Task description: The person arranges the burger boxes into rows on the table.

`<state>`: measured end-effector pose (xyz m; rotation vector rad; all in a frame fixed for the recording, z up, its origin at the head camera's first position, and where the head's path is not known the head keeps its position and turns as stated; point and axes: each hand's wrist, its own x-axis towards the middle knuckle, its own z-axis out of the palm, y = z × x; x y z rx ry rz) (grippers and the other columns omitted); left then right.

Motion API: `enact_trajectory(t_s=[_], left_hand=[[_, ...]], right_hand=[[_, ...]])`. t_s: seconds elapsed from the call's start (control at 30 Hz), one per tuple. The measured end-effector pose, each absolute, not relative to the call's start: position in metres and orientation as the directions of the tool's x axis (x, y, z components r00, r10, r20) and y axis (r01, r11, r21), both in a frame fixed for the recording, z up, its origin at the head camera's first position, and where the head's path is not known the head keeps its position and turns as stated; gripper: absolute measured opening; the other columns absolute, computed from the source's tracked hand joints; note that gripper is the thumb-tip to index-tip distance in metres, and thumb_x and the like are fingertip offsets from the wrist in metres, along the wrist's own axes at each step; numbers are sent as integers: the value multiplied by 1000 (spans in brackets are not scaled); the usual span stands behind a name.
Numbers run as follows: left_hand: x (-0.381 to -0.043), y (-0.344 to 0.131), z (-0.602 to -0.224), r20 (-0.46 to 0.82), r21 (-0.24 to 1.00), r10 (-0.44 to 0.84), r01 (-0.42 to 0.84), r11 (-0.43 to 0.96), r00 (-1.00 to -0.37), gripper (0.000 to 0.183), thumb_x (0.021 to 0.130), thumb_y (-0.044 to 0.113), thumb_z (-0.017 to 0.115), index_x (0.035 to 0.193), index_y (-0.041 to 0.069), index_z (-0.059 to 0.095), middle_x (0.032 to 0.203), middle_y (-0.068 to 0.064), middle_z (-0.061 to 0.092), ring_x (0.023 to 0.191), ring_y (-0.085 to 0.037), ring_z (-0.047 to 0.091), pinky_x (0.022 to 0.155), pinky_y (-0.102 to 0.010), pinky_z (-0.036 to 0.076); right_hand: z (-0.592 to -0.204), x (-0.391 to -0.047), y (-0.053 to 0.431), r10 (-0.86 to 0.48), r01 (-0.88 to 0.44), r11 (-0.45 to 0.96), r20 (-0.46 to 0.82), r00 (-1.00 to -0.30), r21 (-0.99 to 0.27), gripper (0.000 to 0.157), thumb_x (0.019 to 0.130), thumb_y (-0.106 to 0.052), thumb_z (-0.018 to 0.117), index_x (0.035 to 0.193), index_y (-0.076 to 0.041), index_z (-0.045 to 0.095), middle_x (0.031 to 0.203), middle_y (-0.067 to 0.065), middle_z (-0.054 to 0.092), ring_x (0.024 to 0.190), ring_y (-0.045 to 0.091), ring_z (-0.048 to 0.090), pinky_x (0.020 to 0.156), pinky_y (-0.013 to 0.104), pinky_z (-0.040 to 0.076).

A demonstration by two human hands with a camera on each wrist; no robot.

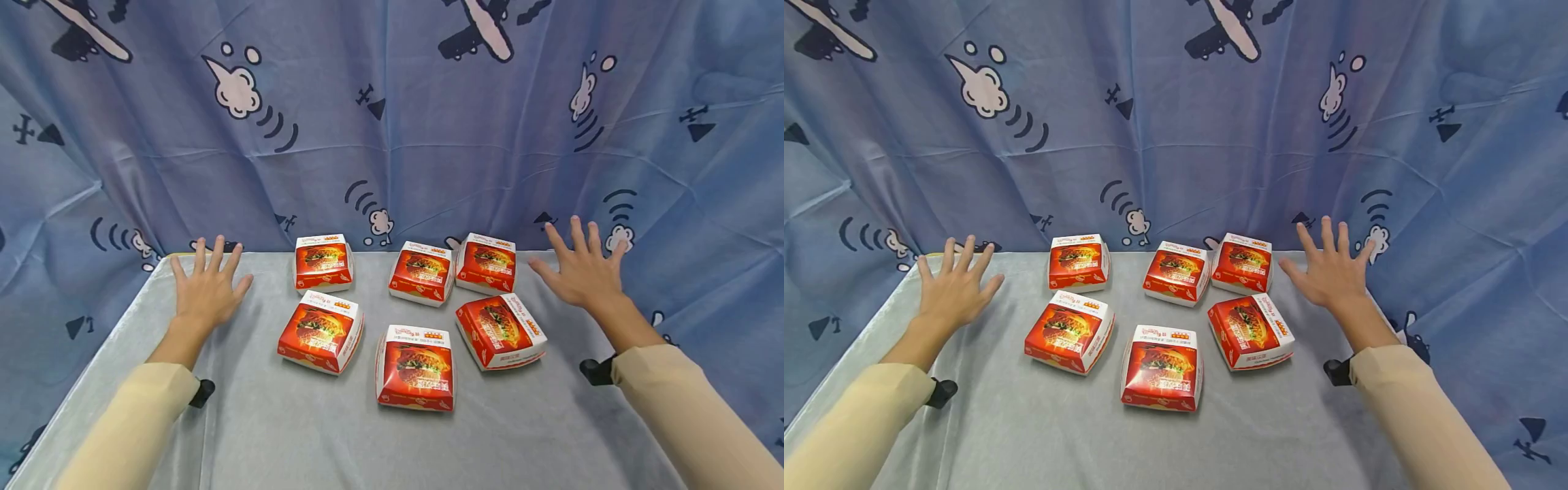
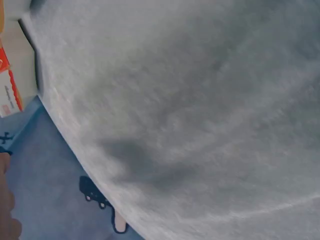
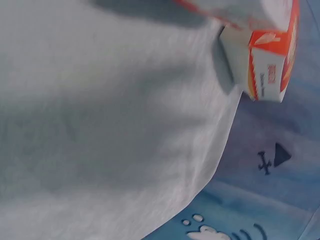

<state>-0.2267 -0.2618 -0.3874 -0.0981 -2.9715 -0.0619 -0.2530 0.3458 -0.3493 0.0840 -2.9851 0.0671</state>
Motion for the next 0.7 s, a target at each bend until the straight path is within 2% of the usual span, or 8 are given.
enact_trajectory(t_s=[0.13,0.37,0.53,0.7], left_hand=[[-229,-254,-386,159,57,65,75,996,-985,68,103,45,41,157,8,24,164,-23,8,149,-46,-2,107,-74,-8],[-235,-241,-387,161,78,88,102,992,-983,66,103,45,41,158,10,25,164,-22,10,149,-46,1,108,-75,-4],[-237,-231,-387,144,88,98,112,990,-985,67,103,45,40,158,11,24,164,-22,9,149,-46,-1,108,-74,-4],[-240,-220,-385,110,115,107,119,986,-988,68,104,46,39,159,11,21,164,-21,6,149,-46,-1,109,-74,-2]], right_hand=[[-346,-256,331,-71,-79,995,144,-987,-56,85,96,-67,36,161,-18,11,163,27,-3,145,54,-4,102,76,-16],[-339,-261,304,-88,-97,993,109,-990,-75,87,95,-70,33,161,-18,11,163,27,-2,146,54,-1,106,75,-11],[-336,-262,287,-106,-113,991,104,-989,-68,87,94,-67,37,161,-16,14,163,27,1,146,52,1,108,74,-7],[-336,-264,272,-126,-131,987,58,-990,-89,87,95,-68,36,161,-17,11,163,26,-1,146,52,0,108,74,-6]])
